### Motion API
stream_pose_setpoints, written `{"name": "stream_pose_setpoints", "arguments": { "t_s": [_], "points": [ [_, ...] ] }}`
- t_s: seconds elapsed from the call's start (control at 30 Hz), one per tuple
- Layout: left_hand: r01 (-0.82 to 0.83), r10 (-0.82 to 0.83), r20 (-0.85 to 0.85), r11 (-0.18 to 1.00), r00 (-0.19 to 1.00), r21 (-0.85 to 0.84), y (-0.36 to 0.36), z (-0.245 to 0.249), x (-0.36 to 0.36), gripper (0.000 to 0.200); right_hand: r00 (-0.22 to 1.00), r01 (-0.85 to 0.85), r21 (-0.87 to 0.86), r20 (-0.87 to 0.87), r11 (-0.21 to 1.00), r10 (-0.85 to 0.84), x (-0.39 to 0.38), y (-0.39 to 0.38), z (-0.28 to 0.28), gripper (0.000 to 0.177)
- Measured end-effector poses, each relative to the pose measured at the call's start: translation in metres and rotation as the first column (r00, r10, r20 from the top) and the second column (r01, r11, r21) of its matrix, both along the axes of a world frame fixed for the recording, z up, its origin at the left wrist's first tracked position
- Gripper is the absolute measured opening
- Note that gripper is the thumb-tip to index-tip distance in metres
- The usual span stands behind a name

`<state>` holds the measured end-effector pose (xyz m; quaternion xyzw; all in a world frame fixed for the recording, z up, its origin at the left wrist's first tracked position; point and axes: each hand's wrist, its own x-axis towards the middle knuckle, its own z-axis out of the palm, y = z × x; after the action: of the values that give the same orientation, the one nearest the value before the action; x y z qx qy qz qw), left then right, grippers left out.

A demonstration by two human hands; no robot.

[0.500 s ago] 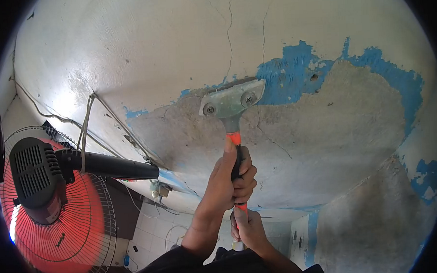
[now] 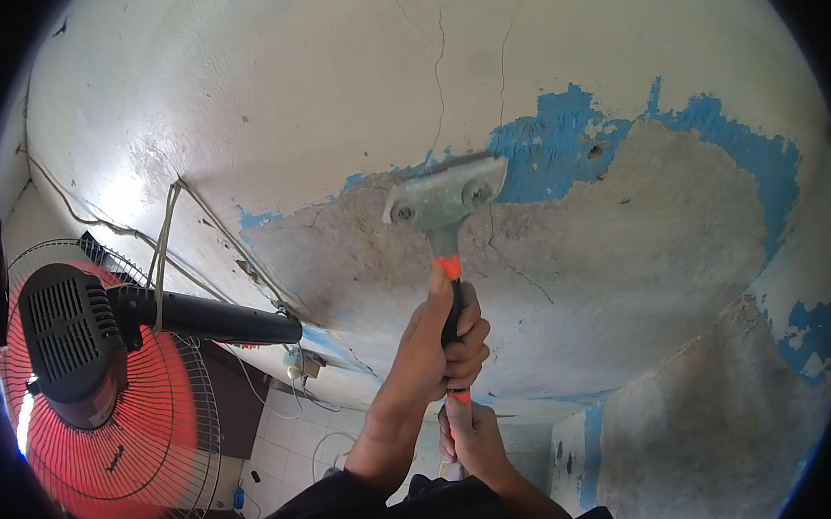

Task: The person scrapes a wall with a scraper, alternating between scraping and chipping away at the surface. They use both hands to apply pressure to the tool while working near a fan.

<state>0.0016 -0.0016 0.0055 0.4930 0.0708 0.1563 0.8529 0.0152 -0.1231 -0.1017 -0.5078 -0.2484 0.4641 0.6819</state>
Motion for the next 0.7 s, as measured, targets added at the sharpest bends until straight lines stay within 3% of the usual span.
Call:
{"name": "stream_pose_setpoints", "arguments": {
  "t_s": [0.7],
  "points": [
    [0.027, -0.028, -0.004, 0.999, 1.000, -0.034, -0.001, 0.002, -0.002, 0.055, 0.998, 0.060, -0.017, -0.022, 0.998, -0.060, -0.007, -0.001, 0.003, 0.055]
  ]
}}
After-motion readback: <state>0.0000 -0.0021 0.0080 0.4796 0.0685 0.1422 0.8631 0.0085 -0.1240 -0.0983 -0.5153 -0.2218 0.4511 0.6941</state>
